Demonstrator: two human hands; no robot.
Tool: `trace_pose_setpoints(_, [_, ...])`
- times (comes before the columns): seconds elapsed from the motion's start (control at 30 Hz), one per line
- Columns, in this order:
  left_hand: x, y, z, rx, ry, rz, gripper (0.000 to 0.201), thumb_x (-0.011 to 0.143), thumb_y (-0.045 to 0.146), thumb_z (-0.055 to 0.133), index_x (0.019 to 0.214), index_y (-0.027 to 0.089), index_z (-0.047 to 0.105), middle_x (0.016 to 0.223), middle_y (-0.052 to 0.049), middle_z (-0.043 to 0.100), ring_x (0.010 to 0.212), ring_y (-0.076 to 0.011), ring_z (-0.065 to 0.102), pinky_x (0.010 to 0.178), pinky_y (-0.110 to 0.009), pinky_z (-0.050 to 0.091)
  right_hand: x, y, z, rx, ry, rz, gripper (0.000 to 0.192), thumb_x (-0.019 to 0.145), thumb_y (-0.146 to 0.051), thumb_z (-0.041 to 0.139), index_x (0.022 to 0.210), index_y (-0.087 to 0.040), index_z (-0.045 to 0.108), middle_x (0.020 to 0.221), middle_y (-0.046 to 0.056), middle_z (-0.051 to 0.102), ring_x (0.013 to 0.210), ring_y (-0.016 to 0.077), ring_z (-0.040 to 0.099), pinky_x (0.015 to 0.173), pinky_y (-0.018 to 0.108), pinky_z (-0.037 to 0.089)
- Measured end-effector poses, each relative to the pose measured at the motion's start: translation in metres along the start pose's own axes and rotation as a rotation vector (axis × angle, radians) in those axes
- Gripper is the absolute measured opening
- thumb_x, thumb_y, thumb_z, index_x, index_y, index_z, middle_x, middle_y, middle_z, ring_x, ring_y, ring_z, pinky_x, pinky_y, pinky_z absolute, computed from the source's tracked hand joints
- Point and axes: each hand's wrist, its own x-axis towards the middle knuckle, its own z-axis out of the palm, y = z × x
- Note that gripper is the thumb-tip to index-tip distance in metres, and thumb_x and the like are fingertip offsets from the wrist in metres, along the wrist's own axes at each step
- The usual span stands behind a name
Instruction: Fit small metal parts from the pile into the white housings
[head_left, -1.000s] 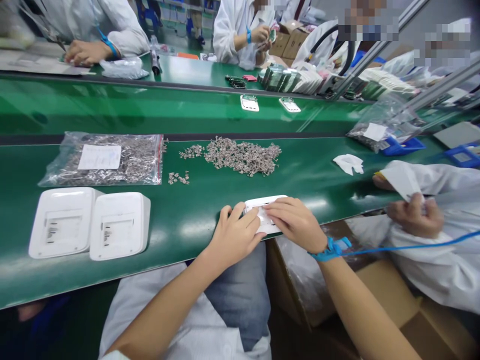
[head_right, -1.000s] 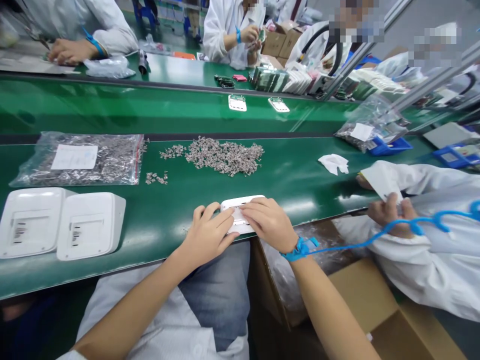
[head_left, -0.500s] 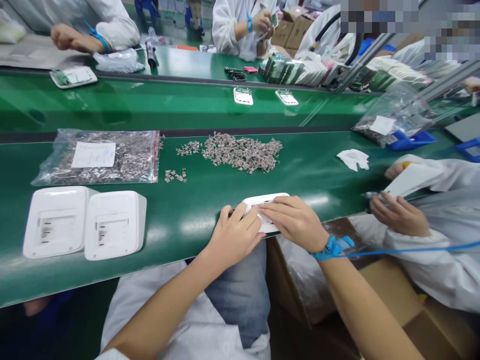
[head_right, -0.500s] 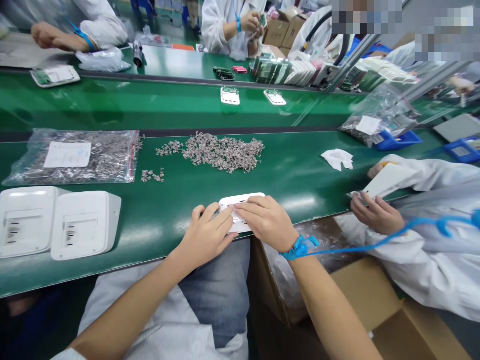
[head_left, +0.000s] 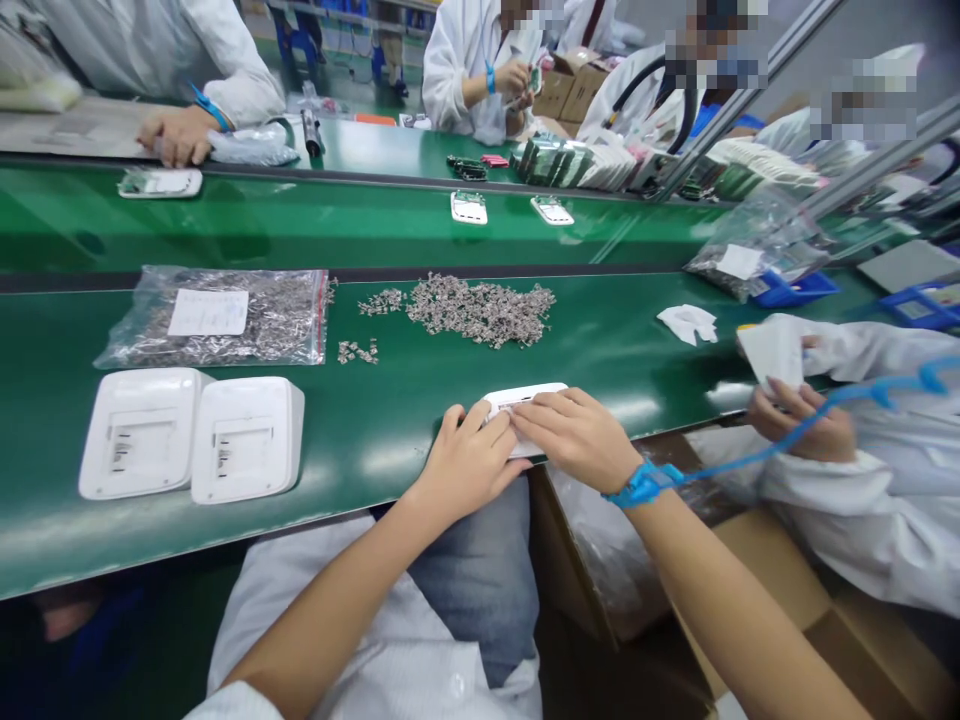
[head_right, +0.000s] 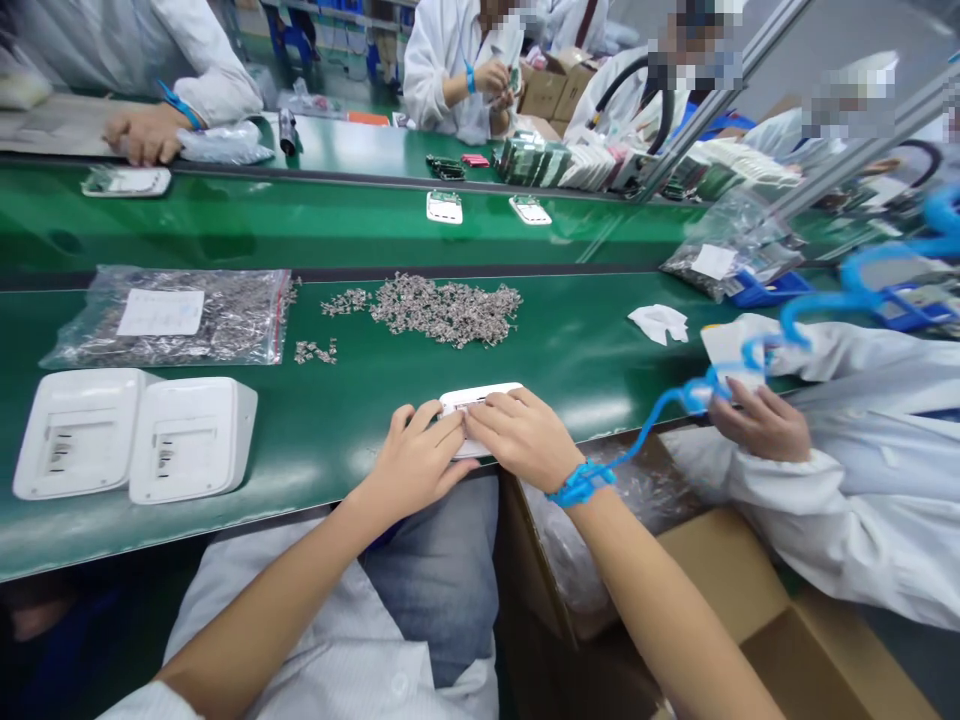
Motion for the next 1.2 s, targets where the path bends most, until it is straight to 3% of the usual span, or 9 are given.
trace_pose_setpoints(0.13, [-0.001, -0.001, 0.001, -0.015, 0.009, 0.003, 0.033, 0.099, 0.047, 0.048, 0.106, 0.018, 0.065, 0.121, -0.009, 0.065, 0.118, -0.0271, 0.049, 0.090, -0.045, 0.035, 0.003, 0.008, 0.011, 0.077, 0.265, 0.269, 0.021, 0.095, -0.027, 0.056, 0.111, -0.020, 0.069, 0.105, 0.009, 0.067, 0.096, 0.0242, 0.058, 0.083, 0.041, 0.047])
trace_pose_setpoints(0.43, [-0.005, -0.003, 0.003, -0.009, 0.040, 0.048, 0.027, 0.097, 0.043, 0.055, 0.104, 0.019, 0.064, 0.112, -0.009, 0.064, 0.119, -0.0263, 0.048, 0.089, -0.041, 0.035, 0.020, 0.009, 0.010, -0.094, 0.086, 0.321, 0.014, 0.088, -0.029, 0.064, 0.094, -0.019, 0.073, 0.096, 0.007, 0.068, 0.089, 0.0246, 0.051, 0.071, 0.038, 0.040])
trace_pose_setpoints(0.63, [-0.002, -0.008, 0.004, -0.029, 0.040, 0.106, 0.029, 0.096, 0.045, 0.058, 0.101, 0.017, 0.065, 0.105, -0.008, 0.065, 0.119, -0.0257, 0.049, 0.091, -0.041, 0.035, 0.024, 0.011, 0.008, 0.063, 0.077, 0.393, 0.013, 0.083, -0.028, 0.068, 0.090, -0.020, 0.074, 0.094, 0.007, 0.067, 0.085, 0.0227, 0.055, 0.080, 0.039, 0.045])
trace_pose_setpoints(0.7, [-0.009, -0.012, -0.003, -0.009, 0.012, 0.193, 0.032, 0.096, 0.046, 0.057, 0.098, 0.015, 0.065, 0.098, -0.008, 0.064, 0.111, -0.0243, 0.053, 0.087, -0.040, 0.036, 0.025, 0.007, 0.007, 0.120, 0.140, 0.381, 0.017, 0.084, -0.031, 0.067, 0.095, -0.020, 0.074, 0.098, 0.008, 0.067, 0.090, 0.0238, 0.057, 0.084, 0.041, 0.047])
trace_pose_setpoints(0.8, [-0.037, -0.021, -0.023, 0.056, -0.043, 0.323, 0.033, 0.095, 0.046, 0.059, 0.093, 0.014, 0.065, 0.091, -0.007, 0.062, 0.098, -0.0240, 0.054, 0.076, -0.038, 0.037, 0.024, 0.001, 0.014, 0.244, 0.382, 0.393, 0.022, 0.087, -0.034, 0.064, 0.103, -0.021, 0.072, 0.104, 0.008, 0.066, 0.096, 0.0240, 0.060, 0.083, 0.040, 0.049])
trace_pose_setpoints(0.87, [-0.063, -0.025, -0.039, 0.119, -0.064, 0.278, 0.033, 0.094, 0.047, 0.059, 0.093, 0.014, 0.064, 0.091, -0.007, 0.061, 0.094, -0.0245, 0.054, 0.072, -0.038, 0.037, 0.025, 0.000, 0.027, 0.327, 0.565, 0.503, 0.019, 0.088, -0.034, 0.063, 0.100, -0.021, 0.070, 0.097, 0.007, 0.067, 0.086, 0.0215, 0.060, 0.074, 0.036, 0.050])
trace_pose_setpoints(0.93, [-0.088, -0.026, -0.053, 0.192, -0.074, 0.135, 0.036, 0.094, 0.049, 0.058, 0.096, 0.014, 0.064, 0.094, -0.008, 0.061, 0.093, -0.0248, 0.054, 0.071, -0.038, 0.037, 0.030, -0.003, 0.044, 0.400, 0.660, 0.611, 0.016, 0.089, -0.033, 0.062, 0.095, -0.020, 0.069, 0.087, 0.005, 0.067, 0.073, 0.0190, 0.057, 0.066, 0.034, 0.048])
trace_pose_setpoints(1.07, [-0.119, -0.030, -0.066, 0.324, -0.031, -0.111, 0.045, 0.094, 0.051, 0.058, 0.111, 0.010, 0.064, 0.109, -0.012, 0.063, 0.098, -0.0262, 0.055, 0.075, -0.040, 0.040, 0.046, -0.014, 0.069, 0.385, 0.647, 0.565, 0.013, 0.089, -0.031, 0.061, 0.092, -0.021, 0.068, 0.085, 0.005, 0.067, 0.070, 0.0188, 0.057, 0.068, 0.036, 0.049])
trace_pose_setpoints(1.2, [-0.128, -0.040, -0.069, 0.404, 0.049, -0.232, 0.043, 0.095, 0.046, 0.057, 0.118, 0.009, 0.063, 0.111, -0.014, 0.065, 0.098, -0.0274, 0.057, 0.077, -0.040, 0.042, 0.048, -0.016, 0.064, 0.231, 0.700, 0.511, 0.011, 0.092, -0.026, 0.056, 0.092, -0.020, 0.066, 0.088, 0.007, 0.068, 0.078, 0.0210, 0.060, 0.074, 0.036, 0.051])
